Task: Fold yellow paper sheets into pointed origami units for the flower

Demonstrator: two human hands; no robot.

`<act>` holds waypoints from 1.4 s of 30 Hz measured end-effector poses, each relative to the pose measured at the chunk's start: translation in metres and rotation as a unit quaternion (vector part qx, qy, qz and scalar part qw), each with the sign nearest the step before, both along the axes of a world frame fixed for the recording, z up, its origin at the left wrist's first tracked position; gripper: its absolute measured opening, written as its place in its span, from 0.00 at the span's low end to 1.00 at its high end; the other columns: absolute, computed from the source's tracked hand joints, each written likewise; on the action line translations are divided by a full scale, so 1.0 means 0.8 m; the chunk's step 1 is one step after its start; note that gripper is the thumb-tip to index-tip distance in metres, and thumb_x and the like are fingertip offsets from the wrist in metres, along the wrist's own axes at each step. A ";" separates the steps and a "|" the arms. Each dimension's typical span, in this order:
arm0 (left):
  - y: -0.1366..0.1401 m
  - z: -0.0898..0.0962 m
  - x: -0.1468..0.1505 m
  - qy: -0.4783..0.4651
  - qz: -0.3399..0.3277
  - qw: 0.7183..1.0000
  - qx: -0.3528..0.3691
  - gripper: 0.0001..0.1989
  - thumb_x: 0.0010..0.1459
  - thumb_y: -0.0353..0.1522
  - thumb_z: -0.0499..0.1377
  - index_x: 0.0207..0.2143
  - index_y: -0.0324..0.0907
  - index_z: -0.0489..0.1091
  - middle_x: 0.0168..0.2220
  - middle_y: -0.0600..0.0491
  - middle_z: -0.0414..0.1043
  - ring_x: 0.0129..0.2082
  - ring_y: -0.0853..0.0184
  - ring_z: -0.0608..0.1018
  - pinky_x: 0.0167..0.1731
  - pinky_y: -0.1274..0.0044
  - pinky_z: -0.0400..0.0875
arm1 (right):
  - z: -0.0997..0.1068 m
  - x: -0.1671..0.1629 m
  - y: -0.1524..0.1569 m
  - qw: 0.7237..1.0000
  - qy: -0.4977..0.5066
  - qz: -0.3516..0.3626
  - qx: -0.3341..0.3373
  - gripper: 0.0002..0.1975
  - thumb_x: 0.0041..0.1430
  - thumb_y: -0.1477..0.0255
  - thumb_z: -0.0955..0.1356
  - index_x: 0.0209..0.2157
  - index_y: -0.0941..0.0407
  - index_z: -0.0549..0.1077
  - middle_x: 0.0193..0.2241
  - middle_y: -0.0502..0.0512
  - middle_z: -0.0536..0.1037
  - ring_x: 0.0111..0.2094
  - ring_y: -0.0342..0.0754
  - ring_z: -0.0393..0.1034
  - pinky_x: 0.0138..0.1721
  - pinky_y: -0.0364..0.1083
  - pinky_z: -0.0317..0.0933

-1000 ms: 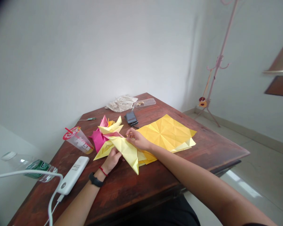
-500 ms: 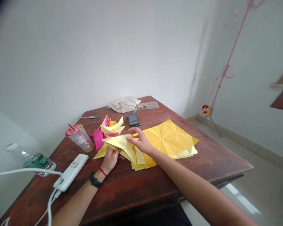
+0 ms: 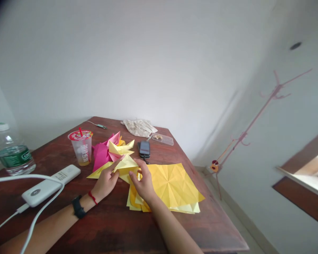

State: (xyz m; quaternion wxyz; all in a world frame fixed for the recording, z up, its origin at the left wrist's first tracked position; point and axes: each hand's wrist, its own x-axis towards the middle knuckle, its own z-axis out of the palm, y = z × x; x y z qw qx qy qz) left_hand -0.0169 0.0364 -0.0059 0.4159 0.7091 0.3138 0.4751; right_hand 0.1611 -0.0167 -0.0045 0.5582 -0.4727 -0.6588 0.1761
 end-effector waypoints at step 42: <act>0.005 -0.011 0.006 -0.018 -0.094 0.995 0.018 0.31 0.54 0.26 0.52 0.62 0.49 0.67 0.66 0.56 0.62 0.67 0.60 0.64 0.64 0.66 0.63 | -0.004 0.010 0.008 0.994 0.087 -0.039 -0.046 0.17 0.54 0.70 0.70 0.46 0.52 0.82 0.49 0.59 0.81 0.51 0.59 0.75 0.56 0.57 0.66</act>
